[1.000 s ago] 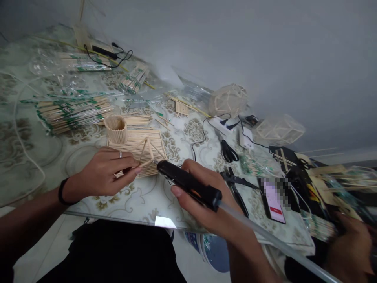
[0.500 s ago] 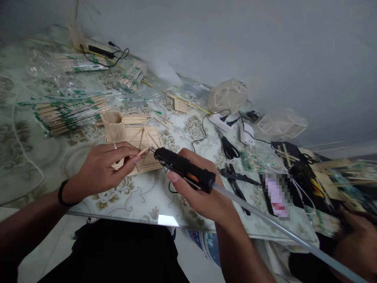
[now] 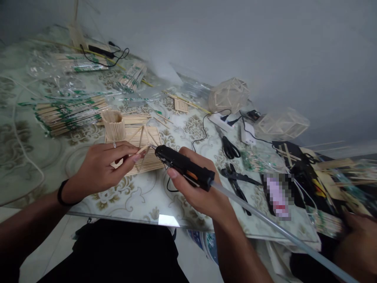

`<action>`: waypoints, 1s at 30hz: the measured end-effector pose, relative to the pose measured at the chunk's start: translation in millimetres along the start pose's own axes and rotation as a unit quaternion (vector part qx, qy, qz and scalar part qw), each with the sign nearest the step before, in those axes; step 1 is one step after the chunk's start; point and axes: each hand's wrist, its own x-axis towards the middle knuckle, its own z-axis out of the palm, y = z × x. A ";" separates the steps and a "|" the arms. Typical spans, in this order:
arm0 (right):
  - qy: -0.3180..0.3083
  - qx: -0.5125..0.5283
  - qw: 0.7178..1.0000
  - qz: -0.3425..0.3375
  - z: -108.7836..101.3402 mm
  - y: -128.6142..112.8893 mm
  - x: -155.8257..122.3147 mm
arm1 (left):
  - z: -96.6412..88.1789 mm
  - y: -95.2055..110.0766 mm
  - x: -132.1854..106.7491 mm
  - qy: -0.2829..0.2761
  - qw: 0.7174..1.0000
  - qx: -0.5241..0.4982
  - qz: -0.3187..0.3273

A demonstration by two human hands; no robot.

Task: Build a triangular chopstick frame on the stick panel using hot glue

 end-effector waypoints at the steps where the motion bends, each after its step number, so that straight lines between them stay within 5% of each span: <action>1: 0.001 0.003 1.000 -0.002 0.1 0.6 0.1 | 0.0 -0.1 0.0 -0.001 1.000 -0.001 0.000; 18: -0.017 0.135 0.991 -0.003 -2.2 13.4 -0.4 | -1.7 2.6 0.7 -0.022 0.998 -0.050 0.010; 30: -0.111 0.145 0.983 0.010 -10.6 13.4 0.6 | -4.2 5.7 -0.7 -0.012 0.999 0.000 0.048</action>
